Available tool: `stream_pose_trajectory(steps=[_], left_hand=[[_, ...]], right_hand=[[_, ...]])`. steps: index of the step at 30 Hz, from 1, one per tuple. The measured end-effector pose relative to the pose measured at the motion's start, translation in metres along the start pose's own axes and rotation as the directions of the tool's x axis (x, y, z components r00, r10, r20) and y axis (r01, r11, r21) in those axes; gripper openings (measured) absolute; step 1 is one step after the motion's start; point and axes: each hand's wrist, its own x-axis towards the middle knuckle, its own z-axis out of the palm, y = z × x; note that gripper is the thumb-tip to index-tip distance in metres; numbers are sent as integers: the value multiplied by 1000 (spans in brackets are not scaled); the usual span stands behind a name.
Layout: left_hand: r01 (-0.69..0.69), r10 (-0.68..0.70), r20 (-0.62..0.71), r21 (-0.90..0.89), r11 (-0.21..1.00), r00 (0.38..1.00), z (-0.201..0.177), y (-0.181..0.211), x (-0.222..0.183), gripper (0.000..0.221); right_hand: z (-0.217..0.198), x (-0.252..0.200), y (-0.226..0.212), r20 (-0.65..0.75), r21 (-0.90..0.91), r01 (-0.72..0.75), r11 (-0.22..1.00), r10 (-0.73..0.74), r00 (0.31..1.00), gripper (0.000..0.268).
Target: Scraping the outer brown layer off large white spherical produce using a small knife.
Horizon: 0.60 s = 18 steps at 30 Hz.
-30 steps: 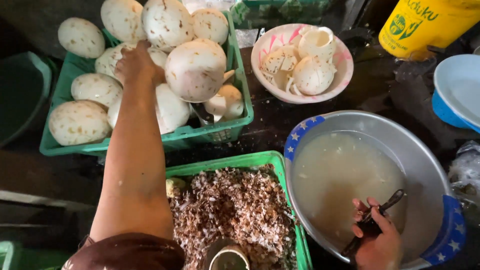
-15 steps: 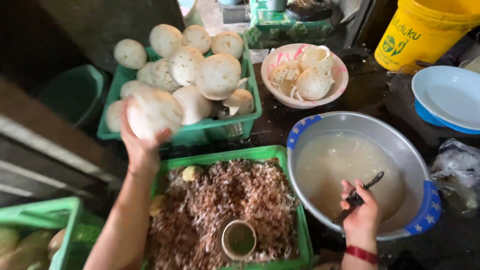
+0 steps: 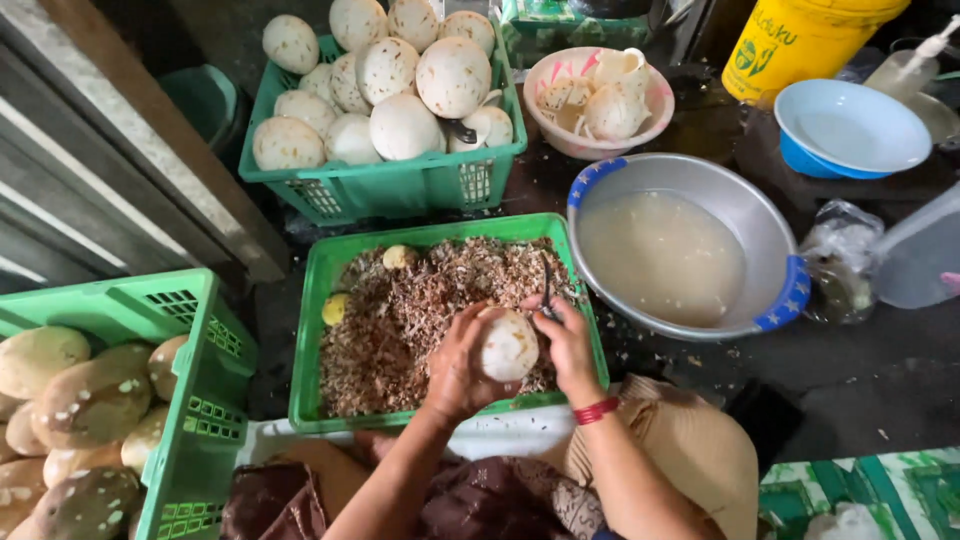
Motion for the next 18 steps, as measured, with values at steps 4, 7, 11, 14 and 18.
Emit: stream_pose_trajectory(steps=[4, 7, 11, 14, 18], left_hand=[[212, -209, -65, 40, 976, 976, 2, 3, -15, 107], [308, -309, 10, 67, 949, 951, -22, 14, -27, 114], [361, -381, 143, 148, 921, 913, -38, -1, -31, 124], [320, -335, 91, 145, 936, 938, -36, 4, -30, 115], [329, -336, 4, 183, 926, 942, -30, 17, -24, 113]], right_hand=[[11, -12, 61, -106, 33, -232, 972, 235, 966, 15], [22, -32, 53, -104, 87, -342, 936, 350, 931, 17], [35, -52, 35, -91, 64, -354, 933, 358, 929, 17], [30, -40, 37, -101, 55, -412, 910, 415, 904, 18], [29, -40, 11, -153, -46, -256, 966, 246, 957, 24]])
